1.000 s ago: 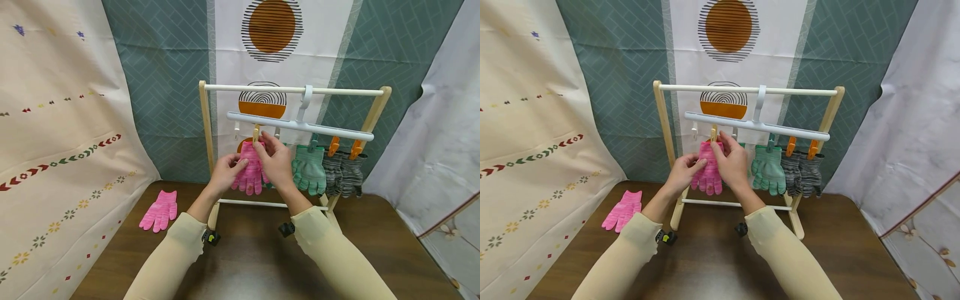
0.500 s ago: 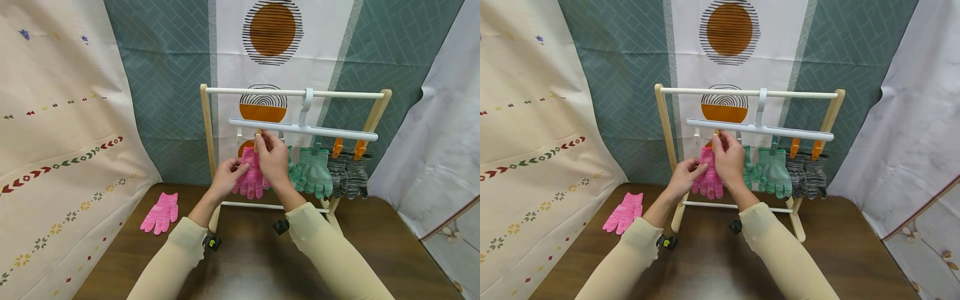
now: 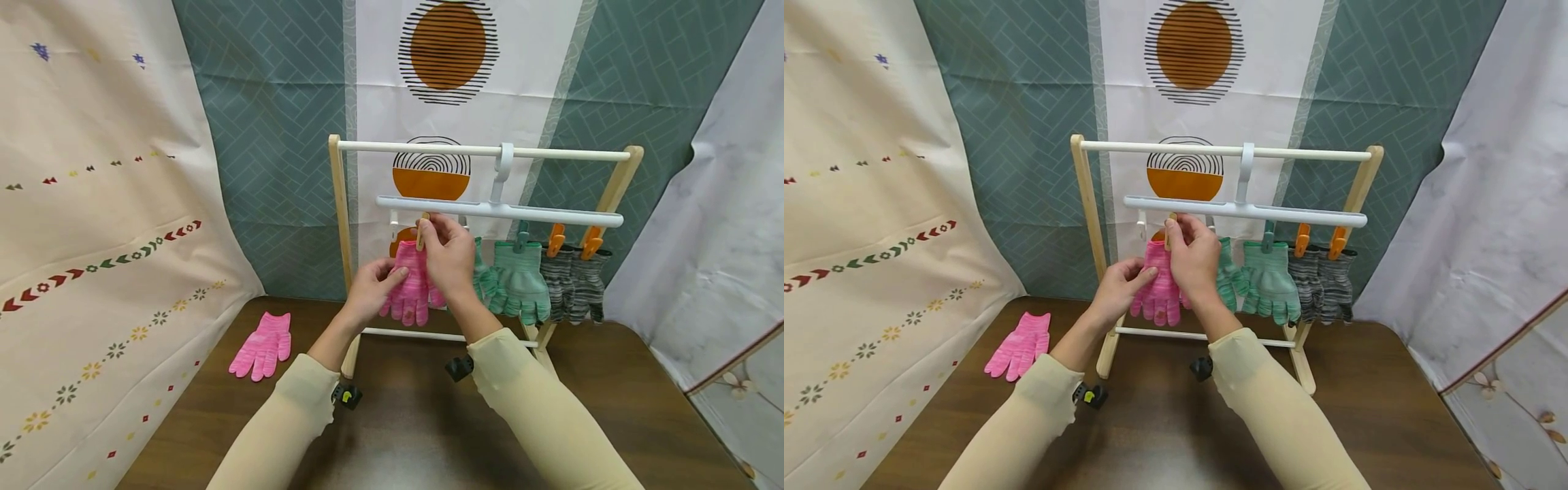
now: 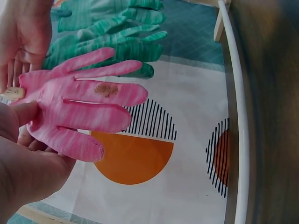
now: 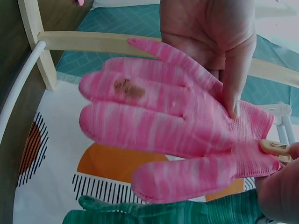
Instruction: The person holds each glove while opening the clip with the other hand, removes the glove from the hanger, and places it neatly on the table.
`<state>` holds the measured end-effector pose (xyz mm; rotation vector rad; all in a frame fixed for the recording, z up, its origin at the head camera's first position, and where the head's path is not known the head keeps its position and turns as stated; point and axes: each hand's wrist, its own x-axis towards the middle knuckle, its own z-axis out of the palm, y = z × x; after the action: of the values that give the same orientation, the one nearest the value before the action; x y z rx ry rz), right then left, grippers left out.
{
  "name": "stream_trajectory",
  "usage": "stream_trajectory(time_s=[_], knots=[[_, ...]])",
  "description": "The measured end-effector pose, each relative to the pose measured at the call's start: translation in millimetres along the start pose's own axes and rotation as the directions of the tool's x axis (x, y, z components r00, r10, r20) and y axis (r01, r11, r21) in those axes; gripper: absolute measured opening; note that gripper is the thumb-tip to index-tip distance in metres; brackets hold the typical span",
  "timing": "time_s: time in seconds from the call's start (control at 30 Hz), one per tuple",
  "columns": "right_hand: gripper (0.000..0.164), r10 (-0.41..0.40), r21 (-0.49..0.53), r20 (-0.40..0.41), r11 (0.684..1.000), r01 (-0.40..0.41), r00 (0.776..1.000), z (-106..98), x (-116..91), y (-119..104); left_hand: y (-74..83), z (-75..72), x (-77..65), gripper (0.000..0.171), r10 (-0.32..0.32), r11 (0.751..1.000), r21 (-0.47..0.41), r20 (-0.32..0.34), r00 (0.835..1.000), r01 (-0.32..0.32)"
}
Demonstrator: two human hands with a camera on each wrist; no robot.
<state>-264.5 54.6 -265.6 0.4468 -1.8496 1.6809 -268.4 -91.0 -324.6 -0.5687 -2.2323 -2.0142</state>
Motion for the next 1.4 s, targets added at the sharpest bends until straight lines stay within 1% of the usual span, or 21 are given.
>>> stream_trajectory(time_s=[0.2, 0.33, 0.53, 0.63, 0.77, 0.83, 0.97, 1.13, 1.23, 1.4], knots=[[0.026, 0.0, 0.003, -0.005, 1.0, 0.0, 1.0, -0.9, 0.1, 0.7, -1.6, -0.4, -0.5, 0.027, 0.015, 1.0, -0.015, 0.011, 1.0, -0.015], [0.025, 0.01, 0.023, -0.001, 1.0, -0.01, 1.0, -2.1, 0.8, 2.6, -2.4, -0.1, -1.5, 0.027, 0.023, 1.0, -0.013, 0.014, 1.0, -0.023], [0.025, 0.023, 0.023, 0.006, 0.999, -0.023, 1.0, -3.3, -0.2, 2.1, -5.2, -0.1, -2.5, 0.03, 0.012, 1.0, -0.022, 0.011, 1.0, -0.012], [0.025, 0.012, 0.024, 0.002, 1.0, -0.012, 1.0, -3.2, -0.3, 2.0, -17.0, -1.8, 1.7, 0.033, 0.0, 0.999, -0.032, 0.012, 1.0, 0.001], [0.025, 0.004, 0.033, 0.004, 0.999, -0.004, 1.0, -3.1, 0.2, 3.0, -36.7, -4.3, 6.9, 0.036, 0.0, 0.999, -0.05, -0.003, 1.0, 0.0], [0.025, 0.0, 0.029, 0.007, 1.0, 0.0, 1.0, -3.2, 0.4, 3.8, -41.5, -5.0, 6.3, 0.036, 0.007, 0.999, -0.053, -0.018, 1.0, -0.008], [0.027, -0.017, 0.015, 0.01, 1.0, 0.017, 1.0, -3.7, 0.3, 5.5, -46.5, -7.0, 2.7, 0.033, 0.022, 0.998, -0.057, -0.038, 0.999, -0.024], [0.027, -0.035, 0.008, 0.008, 0.999, 0.035, 0.999, -3.0, 1.2, 7.1, -47.5, -11.2, -4.9, 0.031, 0.024, 0.998, -0.054, -0.055, 0.998, -0.027], [0.026, -0.026, -0.006, 0.008, 1.0, 0.026, 1.0, -2.5, 2.2, 8.6, -47.8, -14.6, -10.3, 0.03, 0.027, 0.999, -0.033, -0.064, 0.998, -0.03], [0.029, -0.017, -0.02, 0.019, 1.0, 0.017, 1.0, -2.4, 3.5, 10.6, -50.3, -22.9, -18.1, 0.031, 0.033, 0.999, -0.003, -0.082, 0.996, -0.033]])
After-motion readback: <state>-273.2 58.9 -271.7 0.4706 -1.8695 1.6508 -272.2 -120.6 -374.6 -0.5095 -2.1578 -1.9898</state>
